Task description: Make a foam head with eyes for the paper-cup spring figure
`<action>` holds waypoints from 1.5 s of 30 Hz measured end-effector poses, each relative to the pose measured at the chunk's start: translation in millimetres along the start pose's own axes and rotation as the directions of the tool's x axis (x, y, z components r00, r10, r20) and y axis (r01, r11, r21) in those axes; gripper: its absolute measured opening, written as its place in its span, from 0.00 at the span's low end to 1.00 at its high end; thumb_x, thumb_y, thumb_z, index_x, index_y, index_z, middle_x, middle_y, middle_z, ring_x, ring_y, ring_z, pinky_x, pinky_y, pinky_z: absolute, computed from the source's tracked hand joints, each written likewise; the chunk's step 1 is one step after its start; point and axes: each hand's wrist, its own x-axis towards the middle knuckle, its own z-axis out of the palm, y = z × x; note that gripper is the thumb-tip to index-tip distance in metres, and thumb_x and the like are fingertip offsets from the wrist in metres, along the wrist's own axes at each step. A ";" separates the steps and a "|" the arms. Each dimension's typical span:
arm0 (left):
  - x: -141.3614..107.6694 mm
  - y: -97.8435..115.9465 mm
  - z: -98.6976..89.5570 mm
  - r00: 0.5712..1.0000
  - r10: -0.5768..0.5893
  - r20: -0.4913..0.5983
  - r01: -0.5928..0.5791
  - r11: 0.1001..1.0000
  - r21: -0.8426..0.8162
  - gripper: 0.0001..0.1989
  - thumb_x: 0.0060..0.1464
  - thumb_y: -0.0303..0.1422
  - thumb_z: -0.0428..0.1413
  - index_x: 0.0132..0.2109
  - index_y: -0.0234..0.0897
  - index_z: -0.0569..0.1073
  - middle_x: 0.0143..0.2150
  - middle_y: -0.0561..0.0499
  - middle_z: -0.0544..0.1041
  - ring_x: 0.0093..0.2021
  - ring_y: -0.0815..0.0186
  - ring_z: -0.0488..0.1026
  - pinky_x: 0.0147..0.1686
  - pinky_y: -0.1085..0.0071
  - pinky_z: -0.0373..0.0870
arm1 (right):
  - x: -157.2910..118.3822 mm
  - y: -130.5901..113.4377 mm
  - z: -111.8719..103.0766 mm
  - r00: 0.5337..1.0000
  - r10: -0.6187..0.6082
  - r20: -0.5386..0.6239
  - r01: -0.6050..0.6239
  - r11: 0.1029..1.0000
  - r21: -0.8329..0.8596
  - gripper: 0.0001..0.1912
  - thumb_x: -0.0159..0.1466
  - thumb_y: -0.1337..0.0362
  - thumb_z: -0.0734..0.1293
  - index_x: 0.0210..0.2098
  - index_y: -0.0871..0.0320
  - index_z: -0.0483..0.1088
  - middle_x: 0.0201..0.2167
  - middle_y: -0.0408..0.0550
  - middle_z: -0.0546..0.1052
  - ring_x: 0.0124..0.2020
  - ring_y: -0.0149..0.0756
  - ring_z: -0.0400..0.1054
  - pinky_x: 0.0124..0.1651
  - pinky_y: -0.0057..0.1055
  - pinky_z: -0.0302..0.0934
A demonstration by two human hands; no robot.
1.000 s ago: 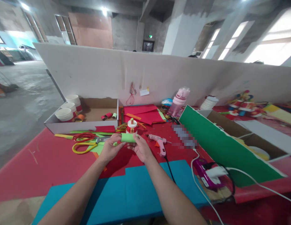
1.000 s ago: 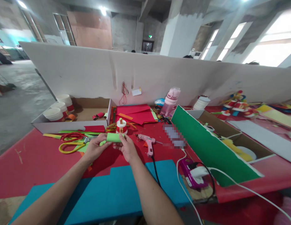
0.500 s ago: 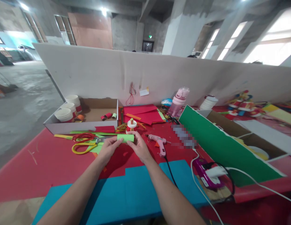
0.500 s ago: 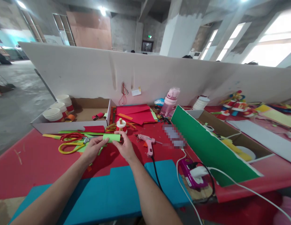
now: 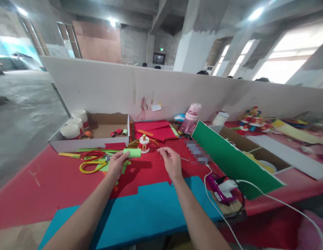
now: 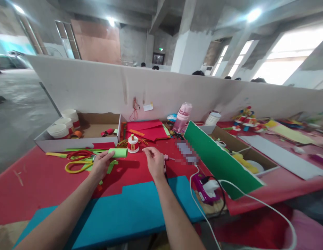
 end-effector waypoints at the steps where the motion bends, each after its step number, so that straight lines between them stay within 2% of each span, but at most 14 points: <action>1: 0.2 -0.1 0.3 1.000 -0.001 -0.001 0.001 1.000 -0.003 0.18 0.37 0.40 0.68 0.32 0.31 0.79 0.29 0.47 0.80 0.31 0.64 0.76 0.33 0.70 0.74 | 1.0 -7.8 -5.1 1.000 0.019 -0.011 -0.019 1.000 -0.011 0.16 0.60 0.50 0.66 0.32 0.56 0.76 0.28 0.47 0.78 0.32 0.39 0.70 0.37 0.32 0.61; 6: 2.9 -0.4 -2.0 1.000 -0.015 -0.021 0.014 0.999 -0.029 0.19 0.34 0.40 0.69 0.32 0.31 0.78 0.30 0.47 0.79 0.30 0.65 0.76 0.31 0.70 0.75 | -7.5 -39.8 6.9 0.995 -0.091 0.035 0.095 0.985 -0.145 0.18 0.55 0.49 0.70 0.21 0.56 0.71 0.20 0.43 0.72 0.25 0.34 0.64 0.32 0.31 0.59; 9: 4.4 0.1 -5.4 1.000 -0.014 -0.028 0.013 1.000 -0.028 0.19 0.34 0.41 0.68 0.32 0.31 0.78 0.31 0.47 0.79 0.30 0.65 0.76 0.32 0.70 0.75 | -17.7 -34.3 14.3 0.912 -0.299 0.282 0.364 0.906 -0.217 0.16 0.62 0.54 0.65 0.22 0.53 0.72 0.34 0.47 0.76 0.39 0.40 0.68 0.46 0.37 0.60; 11: 5.0 -0.1 -6.8 0.999 -0.008 -0.032 0.007 1.000 -0.028 0.19 0.35 0.41 0.68 0.32 0.31 0.78 0.30 0.48 0.79 0.29 0.66 0.75 0.31 0.71 0.74 | -18.7 -16.5 2.3 0.907 -0.322 0.270 0.410 0.822 -0.395 0.09 0.62 0.57 0.64 0.33 0.52 0.74 0.43 0.51 0.74 0.48 0.44 0.66 0.52 0.41 0.57; 15: 4.5 -2.4 -5.5 1.000 -0.014 0.004 0.014 0.999 -0.029 0.17 0.37 0.40 0.68 0.31 0.31 0.77 0.29 0.49 0.78 0.27 0.68 0.74 0.30 0.73 0.73 | -8.3 33.2 -46.6 0.999 0.016 0.044 0.019 0.712 -0.702 0.13 0.61 0.52 0.64 0.30 0.56 0.69 0.33 0.54 0.74 0.37 0.44 0.70 0.37 0.34 0.60; 18: 2.7 -4.0 -2.5 0.999 -0.038 0.029 0.038 0.999 -0.010 0.17 0.38 0.40 0.67 0.32 0.31 0.78 0.29 0.48 0.79 0.27 0.69 0.74 0.29 0.74 0.73 | -1.9 57.5 -68.6 0.965 0.259 0.033 -0.123 0.562 -0.818 0.15 0.54 0.51 0.68 0.33 0.56 0.67 0.34 0.54 0.76 0.36 0.46 0.72 0.32 0.33 0.58; 21: 1.6 -4.6 -2.1 0.998 -0.050 0.033 0.050 0.999 0.004 0.19 0.38 0.41 0.67 0.34 0.30 0.79 0.30 0.47 0.79 0.27 0.69 0.74 0.29 0.74 0.72 | 0.0 63.8 -70.3 0.934 0.357 0.009 -0.178 0.485 -0.856 0.12 0.53 0.58 0.67 0.35 0.56 0.67 0.36 0.55 0.77 0.38 0.48 0.72 0.33 0.34 0.58; 24: 2.4 -4.5 -5.2 0.999 -0.040 0.019 0.040 0.999 -0.015 0.18 0.38 0.40 0.67 0.34 0.30 0.79 0.31 0.48 0.79 0.27 0.69 0.73 0.29 0.73 0.72 | 0.3 60.8 -69.6 0.921 0.389 -0.035 -0.291 0.623 -0.726 0.06 0.54 0.61 0.65 0.31 0.56 0.66 0.30 0.53 0.76 0.35 0.46 0.72 0.33 0.34 0.60; 27: 3.1 -4.1 -7.7 0.999 -0.034 0.014 0.035 0.999 -0.020 0.18 0.38 0.41 0.67 0.34 0.30 0.78 0.30 0.48 0.79 0.26 0.69 0.73 0.29 0.73 0.72 | 0.5 52.2 -74.5 0.863 0.502 -0.055 -0.499 0.832 -0.242 0.05 0.54 0.63 0.64 0.30 0.55 0.65 0.22 0.44 0.71 0.25 0.36 0.69 0.30 0.31 0.63; 30: 2.1 -3.9 -6.2 0.998 -0.052 0.017 0.053 0.999 -0.004 0.19 0.38 0.41 0.67 0.34 0.30 0.78 0.29 0.48 0.79 0.26 0.69 0.72 0.28 0.74 0.71 | 3.8 35.8 -76.6 0.811 0.571 0.127 -0.579 0.751 0.317 0.07 0.55 0.61 0.66 0.33 0.57 0.67 0.20 0.39 0.68 0.20 0.28 0.63 0.29 0.28 0.65; 33: 0.5 -4.1 -3.5 0.997 -0.067 0.031 0.067 0.998 0.009 0.19 0.38 0.41 0.67 0.33 0.30 0.78 0.27 0.48 0.78 0.25 0.69 0.72 0.27 0.75 0.70 | 12.4 15.5 -67.8 0.772 0.532 0.347 -0.631 0.583 0.511 0.11 0.59 0.56 0.66 0.33 0.58 0.68 0.18 0.38 0.65 0.18 0.25 0.60 0.26 0.25 0.65; 36: 0.5 -4.5 -3.1 0.996 -0.073 0.042 0.073 0.997 0.017 0.18 0.38 0.41 0.67 0.32 0.30 0.78 0.27 0.49 0.78 0.24 0.70 0.71 0.27 0.75 0.70 | 24.1 -2.5 -49.6 0.820 0.501 0.277 -0.571 0.686 0.451 0.12 0.59 0.54 0.67 0.36 0.56 0.68 0.24 0.42 0.72 0.20 0.26 0.64 0.23 0.24 0.65; 40: 2.3 -5.5 -4.9 0.995 -0.083 0.047 0.083 0.996 0.016 0.18 0.38 0.41 0.67 0.32 0.32 0.78 0.27 0.50 0.78 0.24 0.70 0.72 0.28 0.75 0.70 | 41.0 -19.4 -25.8 0.945 0.250 0.210 -0.291 0.937 0.192 0.18 0.57 0.50 0.68 0.38 0.57 0.66 0.24 0.43 0.75 0.16 0.26 0.61 0.15 0.21 0.54; 45: 3.9 -7.2 -5.3 0.994 -0.093 0.059 0.091 0.995 0.026 0.17 0.37 0.41 0.67 0.32 0.33 0.78 0.28 0.49 0.79 0.25 0.69 0.73 0.29 0.74 0.71 | 57.6 -26.7 -13.3 0.959 0.092 0.267 -0.034 0.976 -0.213 0.19 0.61 0.51 0.63 0.45 0.58 0.65 0.16 0.38 0.71 0.13 0.28 0.61 0.18 0.24 0.54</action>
